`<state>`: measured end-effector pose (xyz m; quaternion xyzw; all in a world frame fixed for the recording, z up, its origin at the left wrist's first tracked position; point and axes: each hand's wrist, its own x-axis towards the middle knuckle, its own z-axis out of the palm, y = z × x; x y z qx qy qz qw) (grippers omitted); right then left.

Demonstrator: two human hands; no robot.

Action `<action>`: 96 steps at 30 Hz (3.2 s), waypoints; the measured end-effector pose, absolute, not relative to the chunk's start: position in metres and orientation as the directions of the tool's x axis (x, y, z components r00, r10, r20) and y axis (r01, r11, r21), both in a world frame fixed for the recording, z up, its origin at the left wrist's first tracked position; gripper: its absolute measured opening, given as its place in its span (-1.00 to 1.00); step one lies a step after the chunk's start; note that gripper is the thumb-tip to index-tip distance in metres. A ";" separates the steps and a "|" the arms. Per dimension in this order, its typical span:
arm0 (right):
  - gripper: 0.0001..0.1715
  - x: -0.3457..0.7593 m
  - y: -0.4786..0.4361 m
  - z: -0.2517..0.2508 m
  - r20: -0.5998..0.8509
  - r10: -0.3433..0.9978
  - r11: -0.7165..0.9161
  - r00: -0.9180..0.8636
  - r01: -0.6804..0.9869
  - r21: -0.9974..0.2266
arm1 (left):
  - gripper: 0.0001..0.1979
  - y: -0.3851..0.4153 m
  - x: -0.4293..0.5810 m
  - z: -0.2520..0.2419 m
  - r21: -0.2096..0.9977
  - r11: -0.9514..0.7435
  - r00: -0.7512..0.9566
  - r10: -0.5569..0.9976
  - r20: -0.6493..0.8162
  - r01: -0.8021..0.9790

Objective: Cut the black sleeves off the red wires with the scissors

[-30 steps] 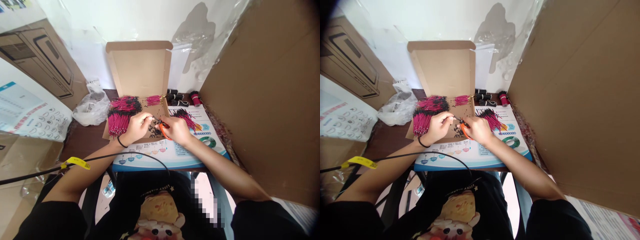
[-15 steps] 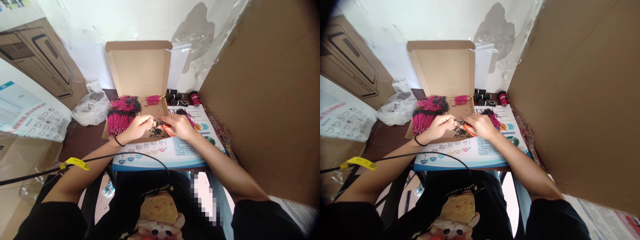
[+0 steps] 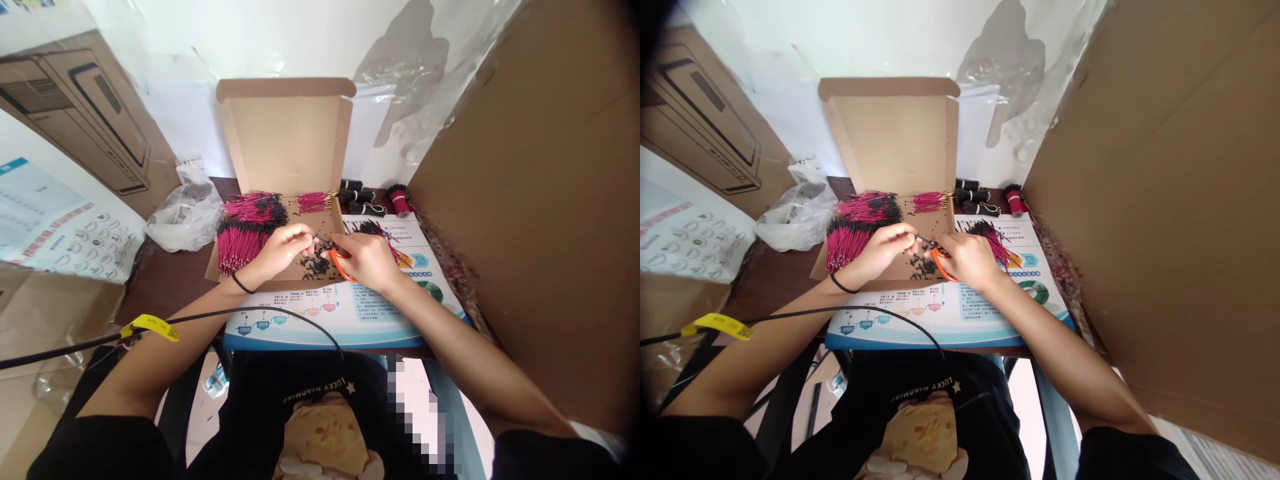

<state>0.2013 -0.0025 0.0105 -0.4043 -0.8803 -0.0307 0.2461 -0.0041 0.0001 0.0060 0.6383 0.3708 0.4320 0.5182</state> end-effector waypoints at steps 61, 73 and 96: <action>-0.46 0.200 -0.001 0.017 0.362 0.796 0.566 -0.485 0.808 -0.164 | -0.82 -0.001 -0.012 0.016 0.992 0.108 0.446 0.892 -0.069 -0.063; -0.63 0.204 0.008 0.018 0.367 0.670 0.709 -0.645 0.703 -0.059 | -0.77 -0.005 -0.010 0.016 0.974 0.205 0.511 0.830 -0.226 0.098; -0.68 0.191 -0.015 0.027 0.455 0.681 0.725 -0.573 0.616 -0.309 | -0.79 -0.011 -0.003 0.027 0.956 0.172 0.572 0.771 -0.281 0.239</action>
